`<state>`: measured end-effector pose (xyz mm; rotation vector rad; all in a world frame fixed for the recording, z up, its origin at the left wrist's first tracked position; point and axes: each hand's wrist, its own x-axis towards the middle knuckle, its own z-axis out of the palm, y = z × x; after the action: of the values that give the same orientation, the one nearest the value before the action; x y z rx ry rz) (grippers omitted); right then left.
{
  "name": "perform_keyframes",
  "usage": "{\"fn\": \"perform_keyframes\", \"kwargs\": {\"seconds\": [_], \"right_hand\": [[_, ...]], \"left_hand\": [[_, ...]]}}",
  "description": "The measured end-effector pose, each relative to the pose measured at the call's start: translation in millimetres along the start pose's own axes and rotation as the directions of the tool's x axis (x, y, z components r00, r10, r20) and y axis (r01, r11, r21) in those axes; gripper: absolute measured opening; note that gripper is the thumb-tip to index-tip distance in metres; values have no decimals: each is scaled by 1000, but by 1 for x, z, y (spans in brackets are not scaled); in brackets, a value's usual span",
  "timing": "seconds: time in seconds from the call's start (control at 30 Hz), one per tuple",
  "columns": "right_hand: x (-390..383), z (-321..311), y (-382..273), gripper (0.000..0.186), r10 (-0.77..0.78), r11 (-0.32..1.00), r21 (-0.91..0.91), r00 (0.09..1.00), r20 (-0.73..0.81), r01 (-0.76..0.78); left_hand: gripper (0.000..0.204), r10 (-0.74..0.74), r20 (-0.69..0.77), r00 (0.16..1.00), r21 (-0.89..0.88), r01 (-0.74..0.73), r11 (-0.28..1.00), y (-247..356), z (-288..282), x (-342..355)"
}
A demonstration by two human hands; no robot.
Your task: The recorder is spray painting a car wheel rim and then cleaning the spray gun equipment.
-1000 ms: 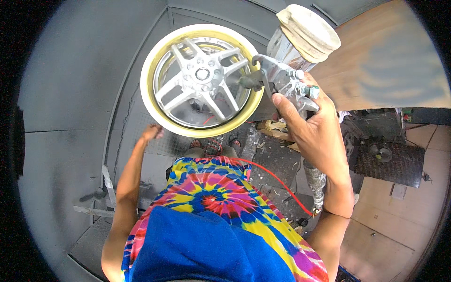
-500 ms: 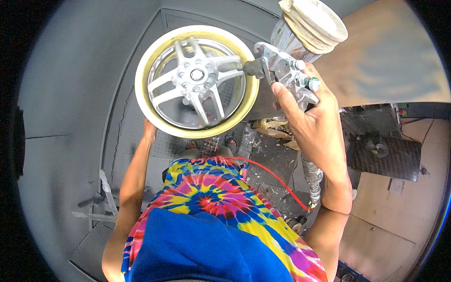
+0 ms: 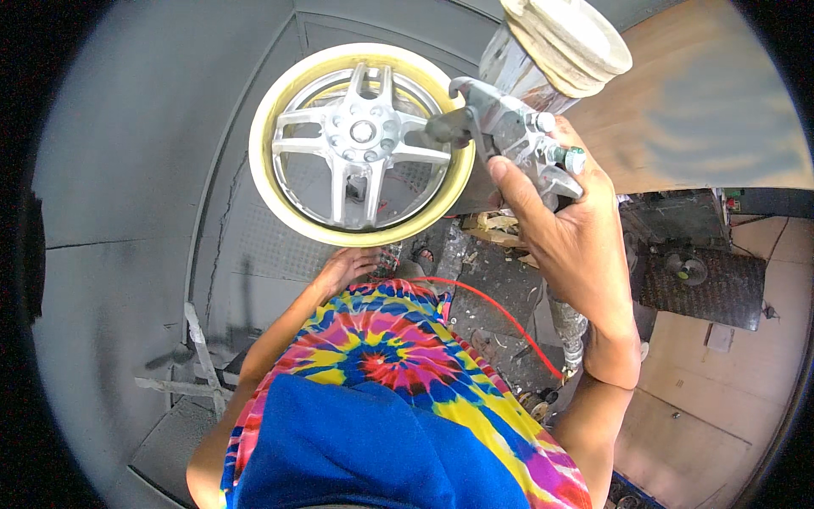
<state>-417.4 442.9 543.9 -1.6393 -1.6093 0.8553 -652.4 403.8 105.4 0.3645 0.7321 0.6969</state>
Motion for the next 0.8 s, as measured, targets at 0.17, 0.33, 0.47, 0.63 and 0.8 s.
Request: {"fn": "perform_keyframes", "kwargs": {"seconds": [0.17, 0.33, 0.47, 0.63, 0.8], "right_hand": [[3, -3, 1, 24, -30, 984, -179, 995, -93, 12], [-9, -9, 2, 27, 182, 980, -80, 983, -24, -184], [0, -3, 28, 34, 75, 967, -244, 997, -5, -74], [18, 3, 55, 42, -9, 917, -399, 1000, 17, 15], [36, 13, 66, 42, -38, 923, -382, 999, 0, 35]], "left_hand": [[37, -166, 97, 981, -155, 179, 972, -5, 20, 19], [38, -128, 80, 989, -130, 138, 982, -14, 28, 26], [40, -47, 69, 997, -88, 53, 995, 0, 3, 9], [36, -3, 107, 994, 210, -19, 977, 81, -79, -34], [31, 309, -391, 867, 404, -140, 904, 168, -146, -22]]}}
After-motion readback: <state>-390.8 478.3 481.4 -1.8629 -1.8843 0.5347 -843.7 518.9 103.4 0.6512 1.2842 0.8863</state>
